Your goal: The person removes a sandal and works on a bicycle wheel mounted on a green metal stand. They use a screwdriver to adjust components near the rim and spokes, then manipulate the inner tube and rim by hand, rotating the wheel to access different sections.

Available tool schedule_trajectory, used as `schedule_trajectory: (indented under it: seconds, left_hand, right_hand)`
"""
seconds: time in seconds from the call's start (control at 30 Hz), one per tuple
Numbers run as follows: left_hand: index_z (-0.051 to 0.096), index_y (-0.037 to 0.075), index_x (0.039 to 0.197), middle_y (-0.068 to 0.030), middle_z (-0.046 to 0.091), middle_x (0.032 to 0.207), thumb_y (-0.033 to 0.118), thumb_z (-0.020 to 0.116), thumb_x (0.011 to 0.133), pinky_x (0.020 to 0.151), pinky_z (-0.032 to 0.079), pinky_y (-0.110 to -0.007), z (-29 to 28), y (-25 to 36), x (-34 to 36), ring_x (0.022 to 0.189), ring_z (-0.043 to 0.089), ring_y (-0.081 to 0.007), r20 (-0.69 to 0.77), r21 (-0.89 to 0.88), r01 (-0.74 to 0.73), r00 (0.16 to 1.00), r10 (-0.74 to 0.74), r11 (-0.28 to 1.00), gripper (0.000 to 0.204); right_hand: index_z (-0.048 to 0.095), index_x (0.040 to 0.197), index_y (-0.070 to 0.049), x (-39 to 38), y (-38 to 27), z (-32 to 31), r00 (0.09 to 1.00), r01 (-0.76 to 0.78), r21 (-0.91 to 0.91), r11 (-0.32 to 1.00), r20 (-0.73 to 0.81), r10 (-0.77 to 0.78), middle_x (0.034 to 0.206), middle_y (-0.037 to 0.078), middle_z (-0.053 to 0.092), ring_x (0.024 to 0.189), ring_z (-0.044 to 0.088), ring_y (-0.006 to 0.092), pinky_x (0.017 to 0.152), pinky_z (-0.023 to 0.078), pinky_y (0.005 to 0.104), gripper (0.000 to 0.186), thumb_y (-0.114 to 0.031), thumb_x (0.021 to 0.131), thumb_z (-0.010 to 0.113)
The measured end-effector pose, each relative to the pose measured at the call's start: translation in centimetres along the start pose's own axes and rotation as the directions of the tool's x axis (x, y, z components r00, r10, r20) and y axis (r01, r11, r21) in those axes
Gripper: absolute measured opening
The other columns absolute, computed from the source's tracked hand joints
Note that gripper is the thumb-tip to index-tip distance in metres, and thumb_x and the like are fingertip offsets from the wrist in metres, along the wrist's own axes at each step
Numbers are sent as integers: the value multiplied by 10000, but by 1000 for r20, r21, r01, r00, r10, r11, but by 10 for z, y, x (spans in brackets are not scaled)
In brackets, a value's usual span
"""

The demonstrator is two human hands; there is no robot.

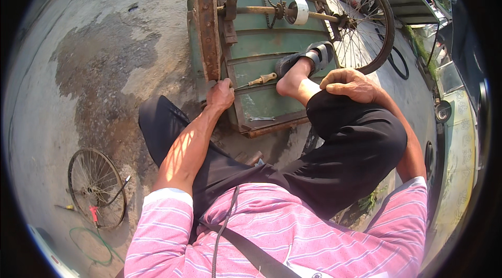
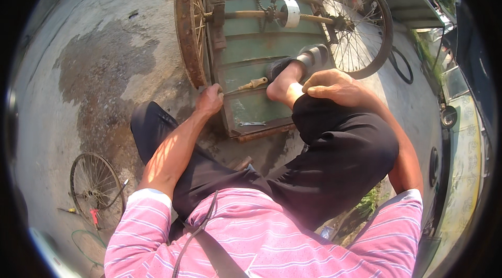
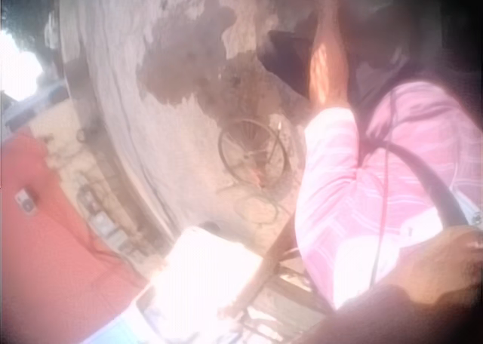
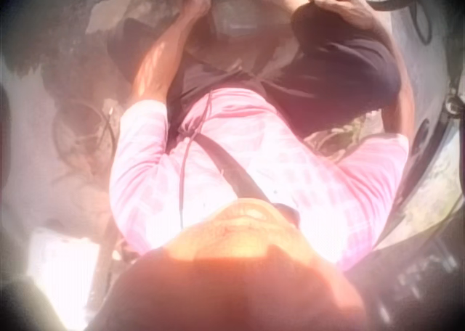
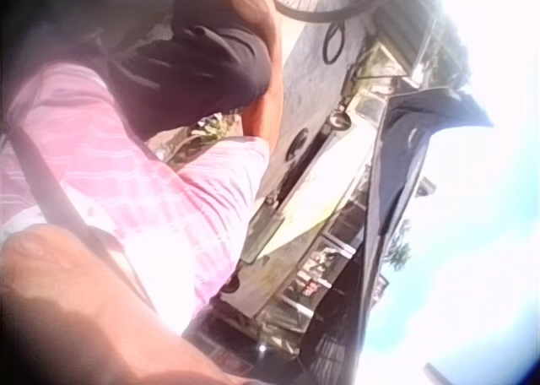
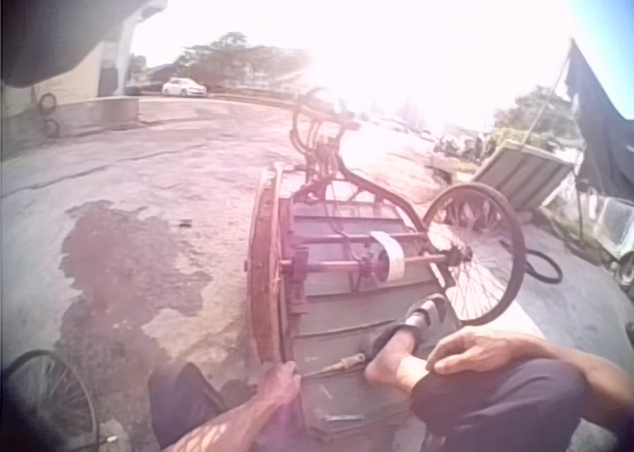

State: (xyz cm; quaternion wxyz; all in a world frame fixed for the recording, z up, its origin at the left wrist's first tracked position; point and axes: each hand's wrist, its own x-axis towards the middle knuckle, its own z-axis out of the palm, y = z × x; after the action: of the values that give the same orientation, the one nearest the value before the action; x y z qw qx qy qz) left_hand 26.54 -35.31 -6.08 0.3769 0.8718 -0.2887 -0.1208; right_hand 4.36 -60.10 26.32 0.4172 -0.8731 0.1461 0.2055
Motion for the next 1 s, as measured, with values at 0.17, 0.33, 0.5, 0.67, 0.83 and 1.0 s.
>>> schedule_trajectory:
  seconds: [0.17, 0.33, 0.5, 0.67, 0.83, 1.0]
  left_hand:
    - [673, 68, 1043, -222, 723, 1056, 287, 651, 920, 879, 531, -530, -1, -9, -2, 1042, 681, -426, -25, 89, 22, 999, -20, 996, 252]
    - [676, 62, 973, -231, 725, 989, 317, 668, 910, 838, 535, -555, -5, -27, 0, 980, 688, -454, -1, 181, -31, 999, 32, 983, 263]
    - [693, 71, 953, -231, 728, 988, 329, 668, 904, 830, 538, -556, -4, -21, -4, 971, 693, -453, 9, 185, -45, 999, 44, 982, 264]
    - [713, 90, 979, -221, 736, 1007, 349, 665, 904, 836, 545, -535, 5, -23, -4, 982, 698, -436, 13, 121, 37, 999, -39, 992, 274]
    - [719, 72, 997, -204, 743, 976, 340, 699, 888, 840, 548, -487, 24, -48, 7, 949, 711, -396, -83, -62, 122, 988, -127, 991, 290]
    - [704, 27, 1013, -115, 747, 885, 289, 744, 894, 699, 538, -378, 41, -62, 18, 769, 686, -218, 27, -488, 247, 963, -269, 837, 290]
  right_hand:
    - [706, 1169, 11, -8, -4, -7, 998, 23, -52, 998, -62, -26, 1071, 41, 715, 991, 631, 105, 919, 497, 281, 298, -242, 1017, 669]
    - [707, 1167, 9, -7, -19, -10, 999, -2, -165, 986, -49, -6, 1058, 33, 714, 980, 632, 103, 906, 497, 278, 290, -234, 1012, 672]
    - [727, 1173, -6, -19, 21, 1, 997, -11, 88, 996, -73, 18, 1091, 82, 735, 1034, 646, 165, 942, 484, 321, 335, -284, 994, 675]
    - [726, 1182, -1, -29, 27, 15, 998, -15, 218, 976, -55, 28, 1092, 69, 723, 1023, 622, 142, 941, 472, 311, 313, -240, 987, 670]
    - [716, 1174, 13, -32, 1, 16, 996, 35, 234, 972, -88, -14, 1085, 74, 712, 1017, 619, 141, 944, 470, 310, 306, -222, 987, 660]
    - [689, 1171, 9, -17, -7, 19, 990, 117, 338, 934, -113, -83, 1026, 28, 705, 913, 634, 89, 872, 523, 265, 252, -188, 1014, 675]
